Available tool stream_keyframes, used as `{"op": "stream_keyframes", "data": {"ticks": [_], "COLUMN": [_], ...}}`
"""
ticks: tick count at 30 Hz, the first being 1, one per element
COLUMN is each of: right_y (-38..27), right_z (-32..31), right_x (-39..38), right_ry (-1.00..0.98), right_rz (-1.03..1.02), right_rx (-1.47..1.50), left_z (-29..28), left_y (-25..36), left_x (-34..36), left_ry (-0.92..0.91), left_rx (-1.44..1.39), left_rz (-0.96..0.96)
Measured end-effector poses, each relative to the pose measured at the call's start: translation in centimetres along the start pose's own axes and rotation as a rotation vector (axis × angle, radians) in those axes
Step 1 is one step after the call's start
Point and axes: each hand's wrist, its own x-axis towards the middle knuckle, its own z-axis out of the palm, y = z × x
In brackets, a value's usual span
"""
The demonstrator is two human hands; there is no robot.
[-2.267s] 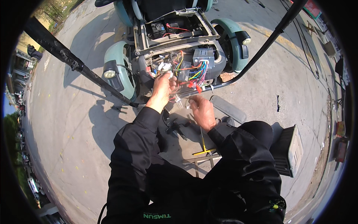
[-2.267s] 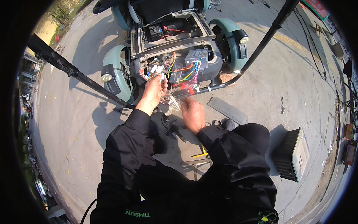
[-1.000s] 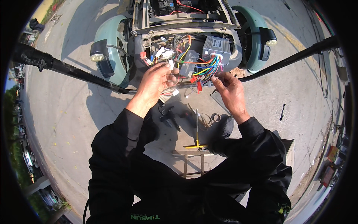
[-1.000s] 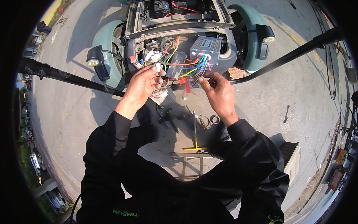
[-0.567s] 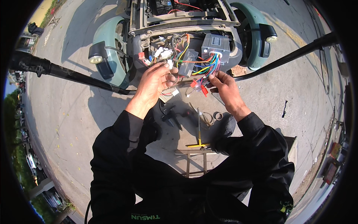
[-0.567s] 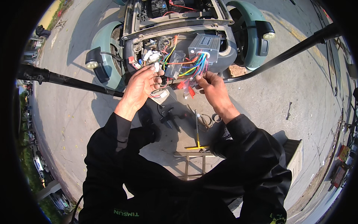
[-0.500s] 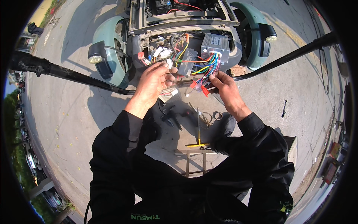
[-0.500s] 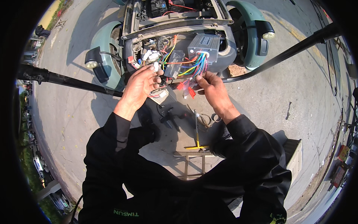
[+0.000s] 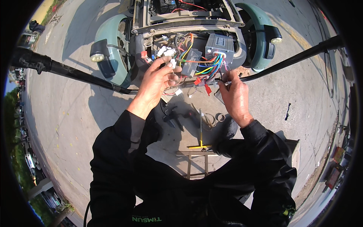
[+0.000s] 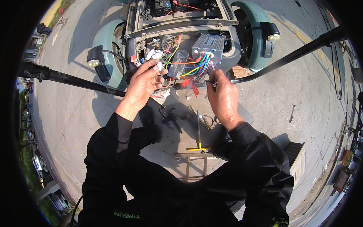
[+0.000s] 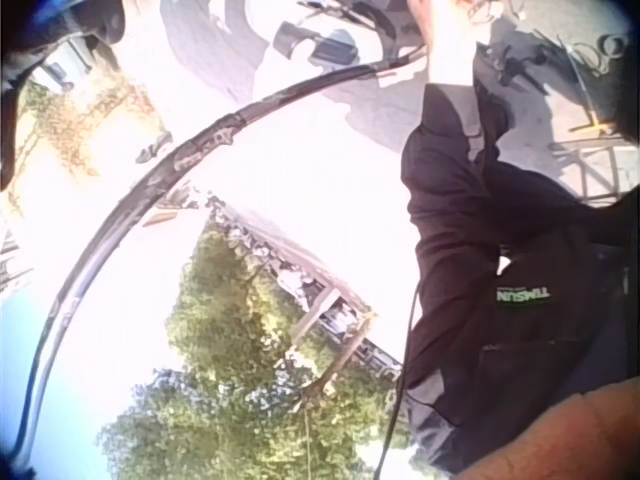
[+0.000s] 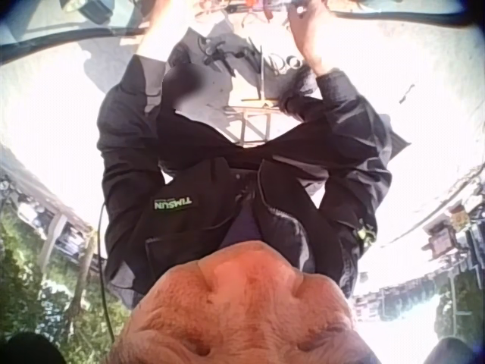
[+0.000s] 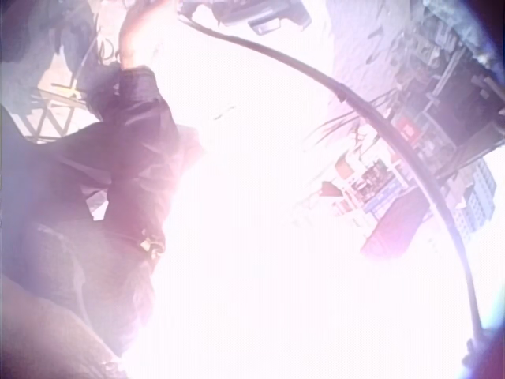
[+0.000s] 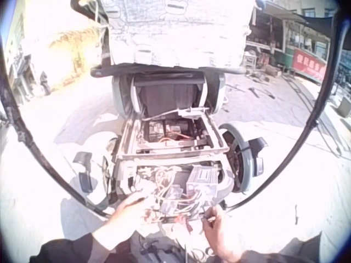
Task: The person works on the exposed wiring of a light-blue three-wheeled vehicle, stripping and twisting wires, then using a yellow T-handle tool to tighten terminals on a fuse block. They connect a silver rectangular electronic module and attach several multi-pin connectors, organizing the harness within the vehicle's frame.
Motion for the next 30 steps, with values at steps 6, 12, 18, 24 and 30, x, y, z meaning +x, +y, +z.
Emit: {"op": "stream_keyframes", "data": {"ticks": [6, 12, 18, 24, 30], "right_y": [0.3, -0.8, -0.9, 0.0, -0.6], "right_z": [0.1, 0.8, 0.4, 0.2, 2.0], "right_x": [-0.2, -0.9, -0.8, 0.8, 1.8], "right_ry": [-0.024, 0.013, 0.015, -0.247, -0.125], "right_rz": [-0.351, -0.45, -0.158, 0.309, 0.251], "right_rx": [-0.609, -0.397, -0.247, 0.449, 0.386], "left_z": [0.0, -0.2, -0.3, -0.3, -0.3], "left_y": [0.0, 0.0, 0.1, -0.1, -0.2], "left_x": [-0.1, 0.1, 0.2, 0.4, 0.7], "left_ry": [-0.002, -0.016, -0.025, -0.019, -0.03], "left_rx": [0.023, 0.016, -0.001, 0.028, 0.021], "left_rz": [0.01, -0.02, -0.011, -0.007, -0.014]}}
